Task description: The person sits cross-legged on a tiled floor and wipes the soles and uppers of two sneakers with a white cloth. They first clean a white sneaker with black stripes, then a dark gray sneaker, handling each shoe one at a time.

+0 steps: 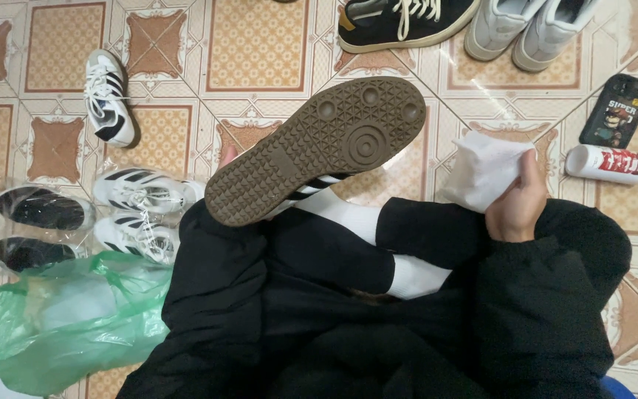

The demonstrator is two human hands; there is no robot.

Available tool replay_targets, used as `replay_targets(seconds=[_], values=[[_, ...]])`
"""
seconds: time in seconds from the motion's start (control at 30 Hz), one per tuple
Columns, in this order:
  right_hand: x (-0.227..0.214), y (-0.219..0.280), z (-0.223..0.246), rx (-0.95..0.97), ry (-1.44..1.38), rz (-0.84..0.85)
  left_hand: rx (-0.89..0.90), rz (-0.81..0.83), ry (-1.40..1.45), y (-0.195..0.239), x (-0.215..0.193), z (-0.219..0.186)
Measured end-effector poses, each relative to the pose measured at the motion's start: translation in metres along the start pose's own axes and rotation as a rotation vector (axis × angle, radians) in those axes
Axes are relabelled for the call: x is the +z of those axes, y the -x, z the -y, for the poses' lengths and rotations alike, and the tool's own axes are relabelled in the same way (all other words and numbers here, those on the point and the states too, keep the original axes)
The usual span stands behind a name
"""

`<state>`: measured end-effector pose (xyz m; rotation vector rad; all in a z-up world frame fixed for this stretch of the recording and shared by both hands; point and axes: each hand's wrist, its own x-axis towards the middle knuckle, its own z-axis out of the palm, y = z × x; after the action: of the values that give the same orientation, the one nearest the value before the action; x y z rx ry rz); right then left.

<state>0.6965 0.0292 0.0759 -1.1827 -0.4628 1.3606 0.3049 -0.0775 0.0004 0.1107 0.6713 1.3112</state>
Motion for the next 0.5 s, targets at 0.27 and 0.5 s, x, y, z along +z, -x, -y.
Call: replay_targets(seconds=[0.27, 0.5], values=[[0.003, 0.018, -0.023, 0.171, -0.121, 0.368, -0.124, 0.045, -0.009, 0.026, 0.073, 0.002], [-0.002, 0.027, -0.023, 0.209, -0.192, 0.603, -0.257, 0.086, -0.017, 0.021, 0.081, 0.019]])
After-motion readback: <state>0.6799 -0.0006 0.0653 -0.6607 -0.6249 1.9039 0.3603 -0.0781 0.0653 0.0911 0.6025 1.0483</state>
